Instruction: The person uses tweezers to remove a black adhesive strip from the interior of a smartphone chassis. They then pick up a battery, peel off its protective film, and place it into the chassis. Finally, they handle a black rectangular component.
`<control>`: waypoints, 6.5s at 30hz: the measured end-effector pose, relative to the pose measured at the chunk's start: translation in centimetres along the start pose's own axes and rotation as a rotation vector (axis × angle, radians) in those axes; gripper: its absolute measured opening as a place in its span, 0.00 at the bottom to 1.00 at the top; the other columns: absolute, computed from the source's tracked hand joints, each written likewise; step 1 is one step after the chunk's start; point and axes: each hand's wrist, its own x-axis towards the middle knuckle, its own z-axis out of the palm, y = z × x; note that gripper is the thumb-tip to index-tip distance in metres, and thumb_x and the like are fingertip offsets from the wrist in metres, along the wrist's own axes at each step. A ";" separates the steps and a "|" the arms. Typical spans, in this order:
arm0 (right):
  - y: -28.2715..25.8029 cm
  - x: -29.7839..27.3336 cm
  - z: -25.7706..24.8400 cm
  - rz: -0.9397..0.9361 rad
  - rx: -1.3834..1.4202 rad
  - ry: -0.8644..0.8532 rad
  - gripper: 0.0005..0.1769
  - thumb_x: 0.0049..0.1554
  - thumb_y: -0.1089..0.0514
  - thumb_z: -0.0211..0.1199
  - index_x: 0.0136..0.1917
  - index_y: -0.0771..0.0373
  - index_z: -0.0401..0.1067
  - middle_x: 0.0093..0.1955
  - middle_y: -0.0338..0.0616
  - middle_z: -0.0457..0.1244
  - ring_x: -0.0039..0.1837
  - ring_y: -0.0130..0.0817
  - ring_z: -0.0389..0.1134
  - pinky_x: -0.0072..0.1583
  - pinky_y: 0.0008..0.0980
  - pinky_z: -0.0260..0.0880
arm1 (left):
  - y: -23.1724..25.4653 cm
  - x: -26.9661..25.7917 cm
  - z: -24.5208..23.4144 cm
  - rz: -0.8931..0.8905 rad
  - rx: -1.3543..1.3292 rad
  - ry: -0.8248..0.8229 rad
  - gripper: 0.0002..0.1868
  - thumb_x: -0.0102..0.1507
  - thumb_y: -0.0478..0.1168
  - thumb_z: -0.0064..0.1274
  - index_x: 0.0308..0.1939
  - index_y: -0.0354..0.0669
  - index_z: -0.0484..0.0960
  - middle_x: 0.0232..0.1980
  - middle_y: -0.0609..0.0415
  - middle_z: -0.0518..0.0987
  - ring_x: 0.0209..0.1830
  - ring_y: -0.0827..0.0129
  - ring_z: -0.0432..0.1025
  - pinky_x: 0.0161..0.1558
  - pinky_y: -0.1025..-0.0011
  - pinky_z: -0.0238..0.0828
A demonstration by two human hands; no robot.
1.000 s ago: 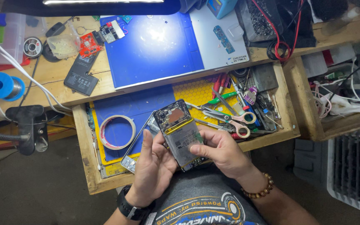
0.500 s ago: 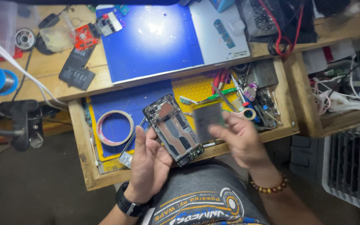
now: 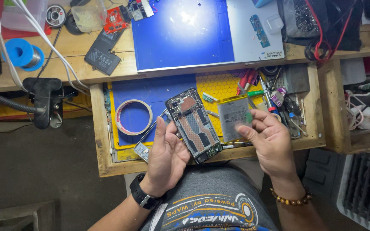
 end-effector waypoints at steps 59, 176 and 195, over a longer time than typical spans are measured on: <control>-1.5 -1.5 7.7 -0.542 -0.841 0.058 0.09 0.54 0.68 0.72 0.49 0.66 0.78 0.49 0.45 0.69 0.50 0.30 0.73 0.51 0.26 0.73 | -2.2 0.4 -0.9 0.026 0.067 0.091 0.22 0.69 0.30 0.47 0.68 0.39 0.66 0.62 0.47 0.77 0.60 0.65 0.74 0.61 0.63 0.74; 5.0 -0.8 2.7 0.259 0.134 -0.224 0.12 0.60 0.67 0.65 0.57 0.74 0.72 0.51 0.51 0.71 0.51 0.31 0.71 0.55 0.29 0.69 | 1.6 -1.9 -0.4 0.138 1.216 0.112 0.17 0.65 0.50 0.56 0.39 0.37 0.83 0.24 0.50 0.77 0.23 0.74 0.69 0.27 0.69 0.67; 3.8 0.2 3.9 0.264 0.033 -0.280 0.17 0.59 0.67 0.63 0.61 0.76 0.72 0.55 0.52 0.70 0.56 0.31 0.71 0.61 0.29 0.68 | 1.5 -1.5 -1.1 0.196 1.131 0.174 0.18 0.66 0.51 0.56 0.45 0.37 0.85 0.29 0.54 0.82 0.27 0.79 0.73 0.30 0.73 0.70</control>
